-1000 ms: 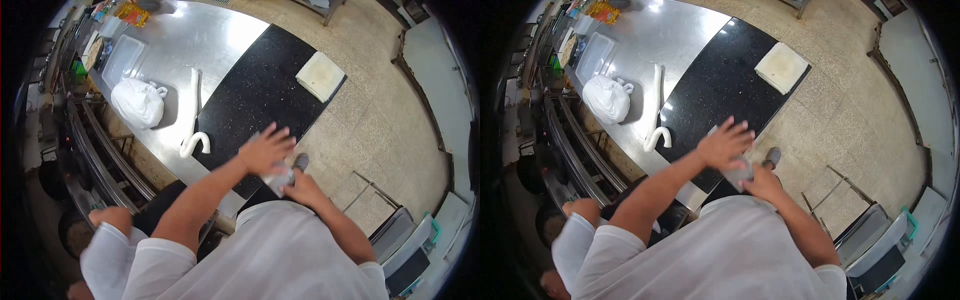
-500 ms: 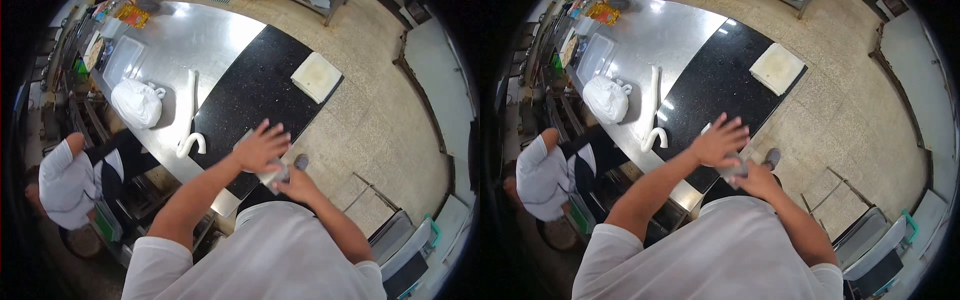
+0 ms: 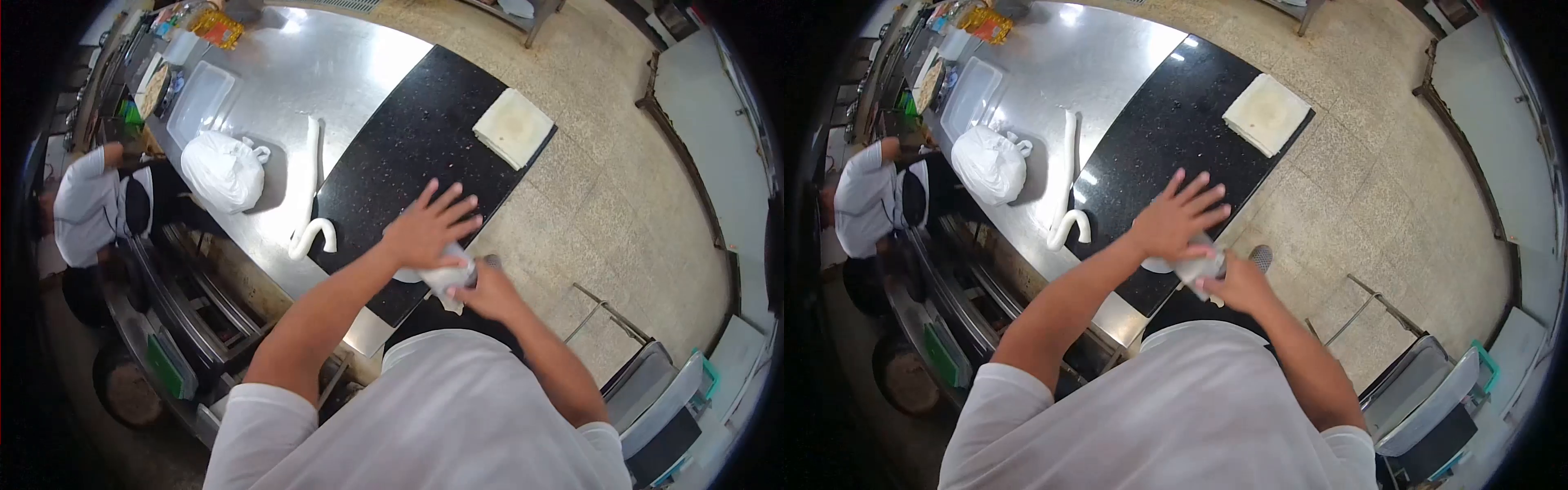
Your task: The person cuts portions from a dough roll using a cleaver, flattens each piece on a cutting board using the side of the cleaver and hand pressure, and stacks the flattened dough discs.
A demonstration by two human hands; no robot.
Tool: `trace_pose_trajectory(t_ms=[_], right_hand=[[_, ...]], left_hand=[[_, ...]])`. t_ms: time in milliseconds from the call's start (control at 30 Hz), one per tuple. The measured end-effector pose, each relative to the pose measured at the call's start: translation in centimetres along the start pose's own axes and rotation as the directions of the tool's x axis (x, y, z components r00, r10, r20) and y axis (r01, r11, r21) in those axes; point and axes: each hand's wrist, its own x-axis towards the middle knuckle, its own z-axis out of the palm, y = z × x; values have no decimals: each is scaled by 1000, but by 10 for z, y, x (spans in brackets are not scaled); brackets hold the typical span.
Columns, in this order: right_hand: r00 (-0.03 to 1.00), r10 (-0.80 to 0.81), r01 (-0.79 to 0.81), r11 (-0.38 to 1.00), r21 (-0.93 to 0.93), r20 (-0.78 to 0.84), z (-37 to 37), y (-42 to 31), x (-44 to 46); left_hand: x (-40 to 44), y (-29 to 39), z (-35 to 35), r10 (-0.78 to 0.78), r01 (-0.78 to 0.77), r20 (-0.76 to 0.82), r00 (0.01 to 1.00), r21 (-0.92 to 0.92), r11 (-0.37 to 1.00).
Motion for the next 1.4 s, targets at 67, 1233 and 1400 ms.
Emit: trace_pose_trajectory(t_ms=[67, 1233, 1400], right_hand=[[997, -32, 46, 978, -202, 69, 31, 18, -9], [977, 125, -162, 962, -220, -172, 28, 28, -26], [983, 65, -119, 937, -329, -170, -30, -8, -4]], left_hand=[[-42, 17, 9, 45, -32, 189, 981, -70, 997], [5, 18, 19, 160, -148, 89, 983, -123, 981], [42, -3, 11, 175, -175, -7, 985, 20, 984]])
